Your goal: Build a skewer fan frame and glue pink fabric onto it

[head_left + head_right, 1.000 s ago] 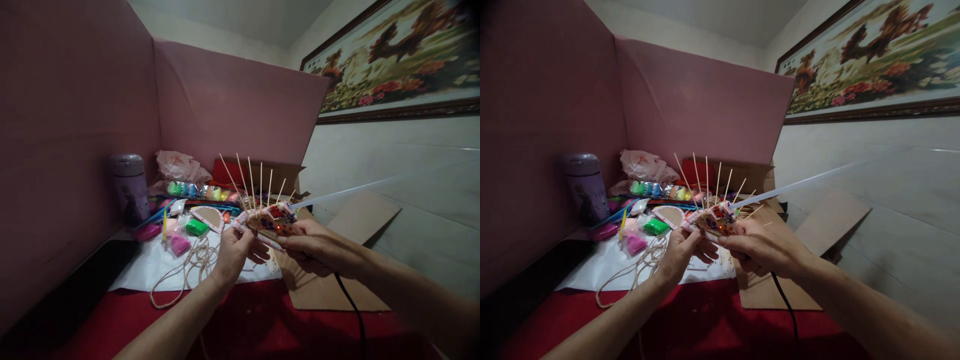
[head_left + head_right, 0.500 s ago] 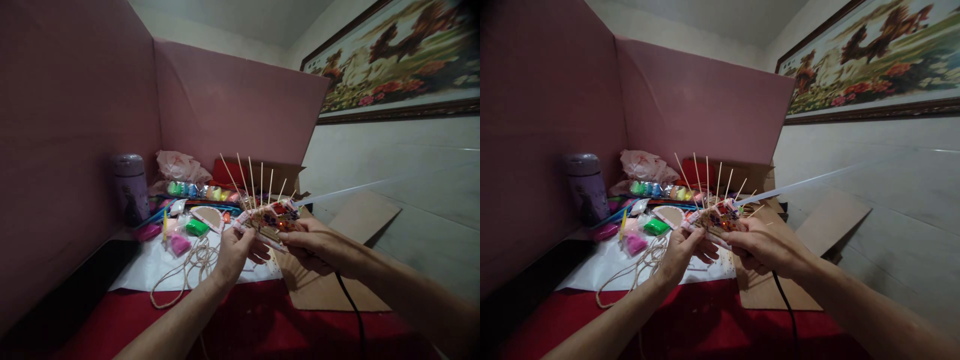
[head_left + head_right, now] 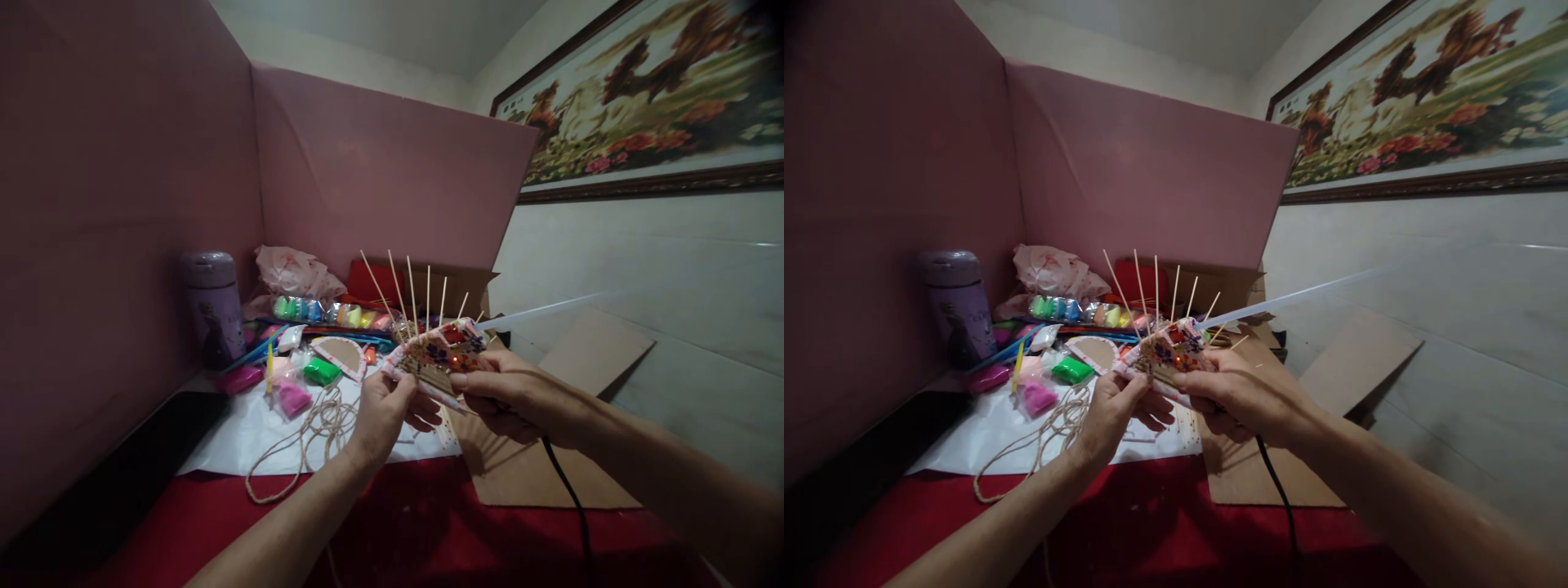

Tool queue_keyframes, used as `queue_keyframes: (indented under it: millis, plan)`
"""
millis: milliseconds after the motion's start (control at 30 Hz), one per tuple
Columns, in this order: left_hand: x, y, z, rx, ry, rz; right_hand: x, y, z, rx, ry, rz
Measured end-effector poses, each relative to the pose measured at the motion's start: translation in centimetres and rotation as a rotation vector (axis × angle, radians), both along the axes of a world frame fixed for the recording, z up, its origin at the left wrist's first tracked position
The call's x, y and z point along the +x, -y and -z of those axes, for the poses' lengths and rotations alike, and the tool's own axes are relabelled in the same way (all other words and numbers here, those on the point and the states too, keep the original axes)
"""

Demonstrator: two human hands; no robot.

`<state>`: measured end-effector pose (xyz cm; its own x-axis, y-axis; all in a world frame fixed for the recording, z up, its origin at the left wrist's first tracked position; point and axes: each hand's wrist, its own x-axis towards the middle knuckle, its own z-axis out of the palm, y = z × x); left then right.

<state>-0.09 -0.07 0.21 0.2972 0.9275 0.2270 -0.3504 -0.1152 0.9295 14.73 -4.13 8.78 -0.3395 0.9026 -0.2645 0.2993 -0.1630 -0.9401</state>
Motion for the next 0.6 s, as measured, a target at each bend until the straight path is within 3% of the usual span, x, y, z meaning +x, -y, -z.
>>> queue_keyframes:
  millis: [233,600]
  plan:
    - [0.02,0.10,0.02,0.006,-0.008,0.021,0.04,-0.08,0.14,0.066,0.038,-0.035]
    - [0.04,0.16,0.07,-0.003,-0.008,0.017,-0.06,-0.10,-0.11,0.048,0.042,-0.050]
